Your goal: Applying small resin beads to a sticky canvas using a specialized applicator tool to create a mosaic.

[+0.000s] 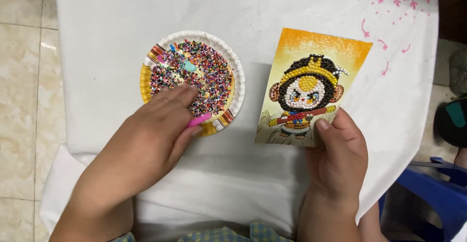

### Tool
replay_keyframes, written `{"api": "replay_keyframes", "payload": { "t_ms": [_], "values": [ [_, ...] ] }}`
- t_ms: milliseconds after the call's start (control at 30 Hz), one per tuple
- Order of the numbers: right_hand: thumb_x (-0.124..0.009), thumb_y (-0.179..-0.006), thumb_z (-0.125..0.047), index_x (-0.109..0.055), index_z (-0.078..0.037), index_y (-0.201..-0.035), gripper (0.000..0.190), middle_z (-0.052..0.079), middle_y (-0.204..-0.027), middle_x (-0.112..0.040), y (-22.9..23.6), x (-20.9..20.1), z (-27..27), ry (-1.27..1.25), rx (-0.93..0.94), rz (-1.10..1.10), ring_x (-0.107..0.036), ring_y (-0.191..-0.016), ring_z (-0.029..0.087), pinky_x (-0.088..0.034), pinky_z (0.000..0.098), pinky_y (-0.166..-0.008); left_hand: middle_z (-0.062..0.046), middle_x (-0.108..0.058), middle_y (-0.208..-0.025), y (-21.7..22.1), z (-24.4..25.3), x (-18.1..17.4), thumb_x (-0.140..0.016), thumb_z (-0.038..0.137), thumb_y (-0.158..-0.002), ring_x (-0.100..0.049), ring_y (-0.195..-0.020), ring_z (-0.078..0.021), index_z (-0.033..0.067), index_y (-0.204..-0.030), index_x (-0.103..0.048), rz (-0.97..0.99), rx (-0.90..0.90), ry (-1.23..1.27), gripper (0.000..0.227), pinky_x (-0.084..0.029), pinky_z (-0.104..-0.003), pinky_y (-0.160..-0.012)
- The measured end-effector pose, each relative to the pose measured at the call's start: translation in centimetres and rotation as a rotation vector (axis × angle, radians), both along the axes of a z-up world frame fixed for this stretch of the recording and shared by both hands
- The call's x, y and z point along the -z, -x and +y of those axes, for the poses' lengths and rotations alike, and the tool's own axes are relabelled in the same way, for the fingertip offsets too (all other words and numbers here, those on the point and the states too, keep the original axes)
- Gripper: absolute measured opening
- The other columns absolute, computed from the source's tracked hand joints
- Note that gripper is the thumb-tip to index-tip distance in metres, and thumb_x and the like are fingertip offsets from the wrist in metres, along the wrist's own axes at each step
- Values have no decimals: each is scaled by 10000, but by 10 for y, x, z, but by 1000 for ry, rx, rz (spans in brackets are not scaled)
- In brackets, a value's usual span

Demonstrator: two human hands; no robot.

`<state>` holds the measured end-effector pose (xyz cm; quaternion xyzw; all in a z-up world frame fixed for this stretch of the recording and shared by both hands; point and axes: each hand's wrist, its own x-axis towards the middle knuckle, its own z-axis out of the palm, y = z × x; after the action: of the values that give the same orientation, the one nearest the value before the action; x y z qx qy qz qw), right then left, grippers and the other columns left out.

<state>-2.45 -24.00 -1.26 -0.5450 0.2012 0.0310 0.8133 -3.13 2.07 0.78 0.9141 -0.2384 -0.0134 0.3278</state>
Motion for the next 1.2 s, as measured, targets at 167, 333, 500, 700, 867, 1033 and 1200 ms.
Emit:
{"api": "replay_keyframes", "payload": {
  "t_ms": [167,333,500,700,867,1033,1200],
  "values": [
    [-514,-812,-75,-567,67,-1156,376,181,-1053,-644,1,-2,2,51,42,30,-633,-936,264,-525,354,-811,-212,-555,-1284,-4,3,-11,-502,119,-919,-542,-1209,-360,-30,-1110,-576,8,-81,133,254,-391,-443,-1069],
    [-542,-806,-93,-554,82,-1170,404,211,-1060,-640,1,1,1,-4,16,-21,-636,-936,300,-532,396,-817,-127,-555,-755,-3,-3,-7,-477,177,-978,-498,-694,-189,-48,-903,-627,-101,-519,456,281,-373,-280,-668],
    [-552,-789,-97,-580,60,-1140,386,181,-1050,-650,1,-1,5,45,53,2,-642,-908,273,-530,360,-800,-115,-651,-857,-10,-5,20,-491,95,-976,-607,-790,-188,-21,-952,-594,-25,-478,553,157,-461,-285,-739],
    [-538,-793,-81,-561,76,-1182,420,187,-1073,-640,2,3,2,37,52,-22,-636,-929,276,-527,346,-823,-54,-653,-864,-19,-10,30,-503,89,-965,-589,-772,-220,41,-895,-608,-162,-312,328,135,-422,-354,-798],
    [-538,-791,-64,-568,73,-1165,400,196,-1054,-644,3,6,-1,28,71,-3,-641,-920,290,-535,370,-828,-39,-643,-805,-21,-12,31,-539,105,-960,-571,-701,-219,57,-871,-609,-189,-268,281,123,-382,-373,-791],
    [-514,-792,-59,-563,77,-1172,407,188,-1058,-638,3,2,2,54,64,15,-635,-939,285,-528,366,-837,-38,-647,-822,-22,-12,32,-535,129,-967,-568,-704,-215,62,-892,-619,-200,-258,250,131,-369,-370,-802],
    [-539,-785,-67,-554,80,-1181,423,204,-1071,-636,3,5,1,12,55,-9,-638,-934,299,-536,389,-832,-39,-647,-819,-23,-12,32,-551,126,-962,-566,-700,-215,61,-887,-612,-197,-257,239,116,-366,-372,-795]
  ]
}}
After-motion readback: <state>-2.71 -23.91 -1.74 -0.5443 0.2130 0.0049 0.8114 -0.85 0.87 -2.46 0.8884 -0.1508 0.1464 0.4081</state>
